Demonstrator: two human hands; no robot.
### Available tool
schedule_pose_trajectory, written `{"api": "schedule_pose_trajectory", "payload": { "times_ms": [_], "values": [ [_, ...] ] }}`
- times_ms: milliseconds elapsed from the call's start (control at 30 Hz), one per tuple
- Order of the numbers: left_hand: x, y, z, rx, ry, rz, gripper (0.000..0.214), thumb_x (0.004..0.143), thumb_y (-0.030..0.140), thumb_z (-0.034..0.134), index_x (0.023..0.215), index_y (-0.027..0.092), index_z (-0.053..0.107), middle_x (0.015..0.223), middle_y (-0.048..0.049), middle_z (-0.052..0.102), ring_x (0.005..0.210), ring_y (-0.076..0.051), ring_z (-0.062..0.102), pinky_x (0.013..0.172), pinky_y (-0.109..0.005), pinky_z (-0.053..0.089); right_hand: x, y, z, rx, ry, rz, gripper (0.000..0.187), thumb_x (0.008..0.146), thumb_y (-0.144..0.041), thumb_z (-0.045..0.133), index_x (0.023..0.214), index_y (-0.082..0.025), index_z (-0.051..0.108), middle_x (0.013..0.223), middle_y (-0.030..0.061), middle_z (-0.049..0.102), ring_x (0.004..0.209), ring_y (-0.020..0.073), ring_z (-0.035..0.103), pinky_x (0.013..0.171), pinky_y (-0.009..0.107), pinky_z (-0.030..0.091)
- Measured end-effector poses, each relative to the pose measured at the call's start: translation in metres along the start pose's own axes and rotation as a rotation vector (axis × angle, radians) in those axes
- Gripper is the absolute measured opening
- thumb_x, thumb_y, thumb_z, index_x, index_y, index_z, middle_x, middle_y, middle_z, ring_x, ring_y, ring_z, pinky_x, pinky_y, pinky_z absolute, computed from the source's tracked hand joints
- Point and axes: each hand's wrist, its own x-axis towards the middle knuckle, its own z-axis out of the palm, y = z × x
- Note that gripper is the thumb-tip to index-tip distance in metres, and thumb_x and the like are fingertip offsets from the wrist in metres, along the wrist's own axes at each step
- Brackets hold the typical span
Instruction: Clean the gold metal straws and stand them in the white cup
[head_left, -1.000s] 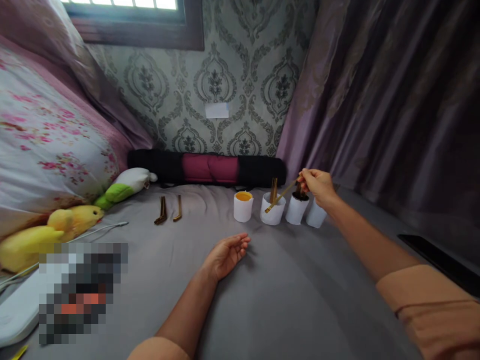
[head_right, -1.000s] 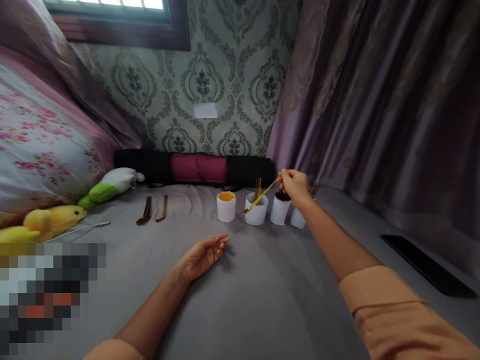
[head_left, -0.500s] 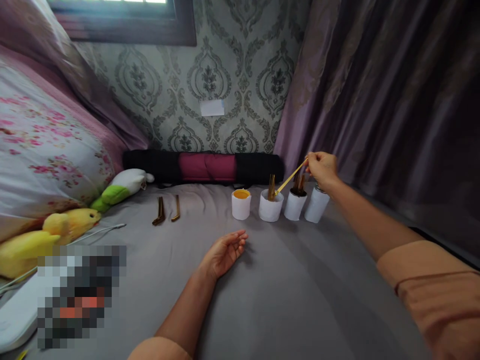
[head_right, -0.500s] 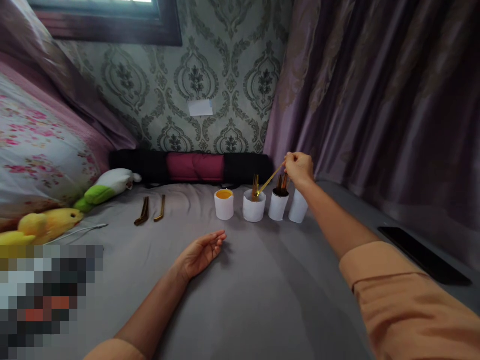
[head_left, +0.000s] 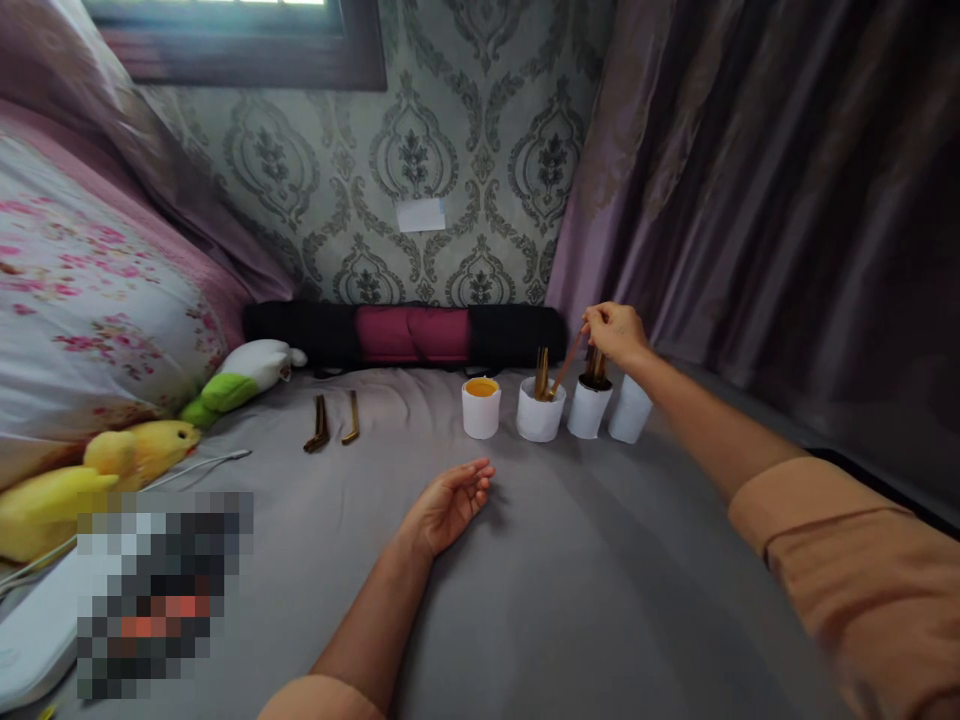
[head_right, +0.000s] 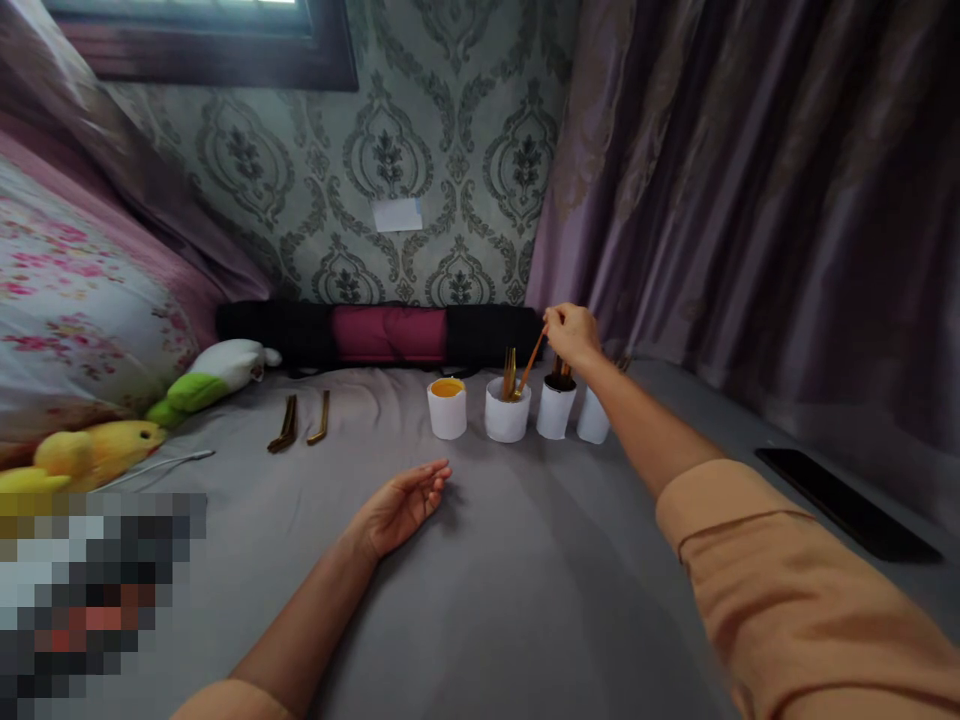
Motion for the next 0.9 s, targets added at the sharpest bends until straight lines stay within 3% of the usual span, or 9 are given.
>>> {"api": "schedule_pose_trajectory", "payload": {
  "times_ms": [267,600,900],
  "values": [
    [0.002,-0.001,-0.003,-0.004,-0.001,0.004,0.019,0.075,0.006,0.05,0.093,0.007,0.055,0.083,-0.0082,0.06,0.062,-0.007,0.056,0.056,-0.017,0.046,-0.002,-0.006,0.007,-0.006,-0.149,0.019,0.021,0.078,-0.026,0.044,0.076,-0.013,0.061,0.063,0.0031,0.063,0.043,0.0061,0.05,0.042,0.016,0.037],
    [0.002,-0.002,-0.004,-0.009,-0.009,0.004,0.019,0.073,0.008,0.053,0.092,0.007,0.055,0.084,-0.008,0.06,0.063,-0.007,0.056,0.055,-0.017,0.045,-0.002,0.008,0.031,-0.007,-0.297,-0.048,0.02,0.078,-0.024,0.043,0.071,-0.014,0.06,0.06,0.001,0.061,0.041,0.0054,0.048,0.041,0.016,0.035],
    [0.005,-0.001,-0.005,-0.007,-0.016,0.005,0.019,0.074,0.008,0.053,0.093,0.007,0.056,0.084,-0.0085,0.06,0.064,-0.008,0.056,0.056,-0.017,0.046,-0.007,0.012,0.038,-0.094,-0.428,-0.083,0.021,0.08,-0.022,0.041,0.075,-0.013,0.058,0.064,0.0016,0.062,0.044,0.0047,0.049,0.043,0.014,0.035]
  ]
}}
